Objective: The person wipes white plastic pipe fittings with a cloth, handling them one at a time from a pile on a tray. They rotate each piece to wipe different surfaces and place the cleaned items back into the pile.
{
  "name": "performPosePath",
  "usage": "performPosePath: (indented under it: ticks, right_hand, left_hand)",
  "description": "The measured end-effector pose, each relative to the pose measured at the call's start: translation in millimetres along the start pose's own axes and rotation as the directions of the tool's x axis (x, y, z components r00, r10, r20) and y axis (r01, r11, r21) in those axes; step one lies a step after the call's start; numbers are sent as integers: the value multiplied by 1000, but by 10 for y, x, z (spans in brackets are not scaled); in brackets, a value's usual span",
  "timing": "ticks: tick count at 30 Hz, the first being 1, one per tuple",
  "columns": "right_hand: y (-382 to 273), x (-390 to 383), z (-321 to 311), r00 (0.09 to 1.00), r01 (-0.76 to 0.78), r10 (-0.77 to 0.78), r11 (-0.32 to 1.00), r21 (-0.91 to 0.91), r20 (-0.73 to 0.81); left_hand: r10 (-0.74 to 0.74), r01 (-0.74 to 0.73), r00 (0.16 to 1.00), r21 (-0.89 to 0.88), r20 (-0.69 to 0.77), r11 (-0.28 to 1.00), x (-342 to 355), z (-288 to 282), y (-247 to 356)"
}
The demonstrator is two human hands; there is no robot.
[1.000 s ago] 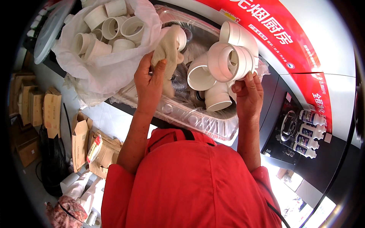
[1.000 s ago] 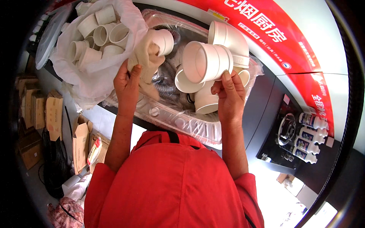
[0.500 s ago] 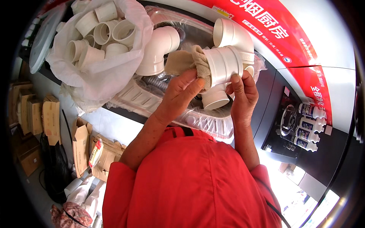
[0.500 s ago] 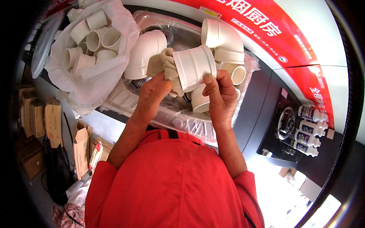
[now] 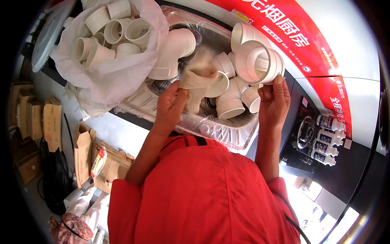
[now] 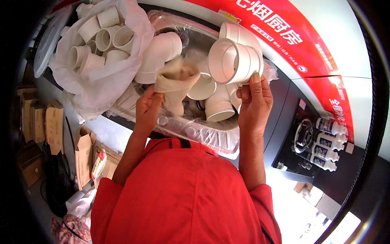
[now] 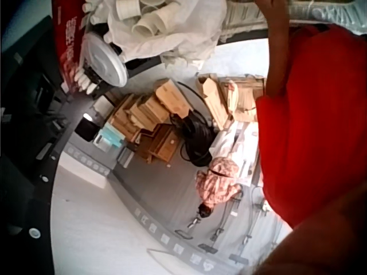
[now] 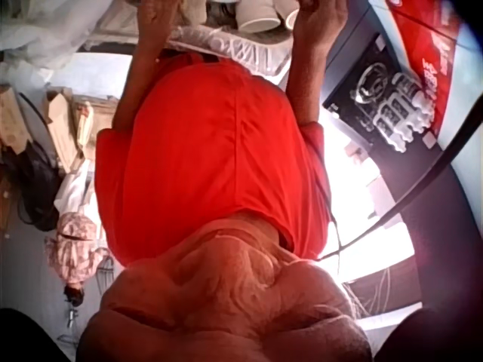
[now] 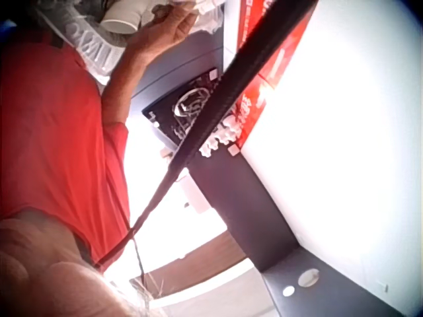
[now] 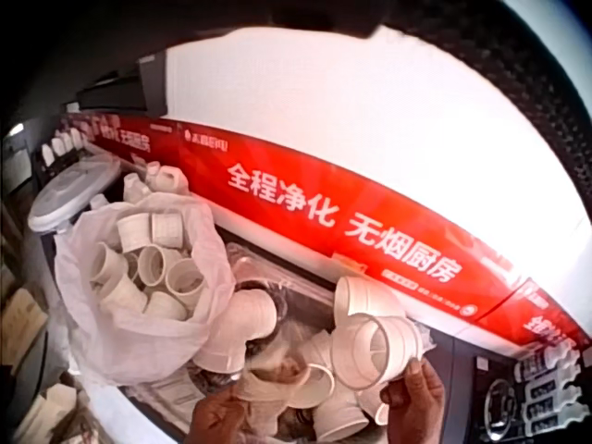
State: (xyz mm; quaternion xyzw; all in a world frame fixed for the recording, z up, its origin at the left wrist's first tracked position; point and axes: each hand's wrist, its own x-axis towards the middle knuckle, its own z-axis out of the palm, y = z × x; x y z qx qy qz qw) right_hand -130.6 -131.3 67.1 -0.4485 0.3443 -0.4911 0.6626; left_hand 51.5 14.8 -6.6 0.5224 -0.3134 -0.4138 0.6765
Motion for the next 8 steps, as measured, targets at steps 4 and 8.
performPosePath:
  ticks: [4, 8]
  right_hand:
    - [8, -54, 51, 997, -63, 66, 996, 60, -46]
    - [86, -118, 39, 991, -129, 127, 991, 36, 39]
  left_hand:
    - [-112, 82, 988, -260, -103, 962, -38, -37, 46]
    - [35, -59, 993, -219, -112, 974, -28, -52, 150]
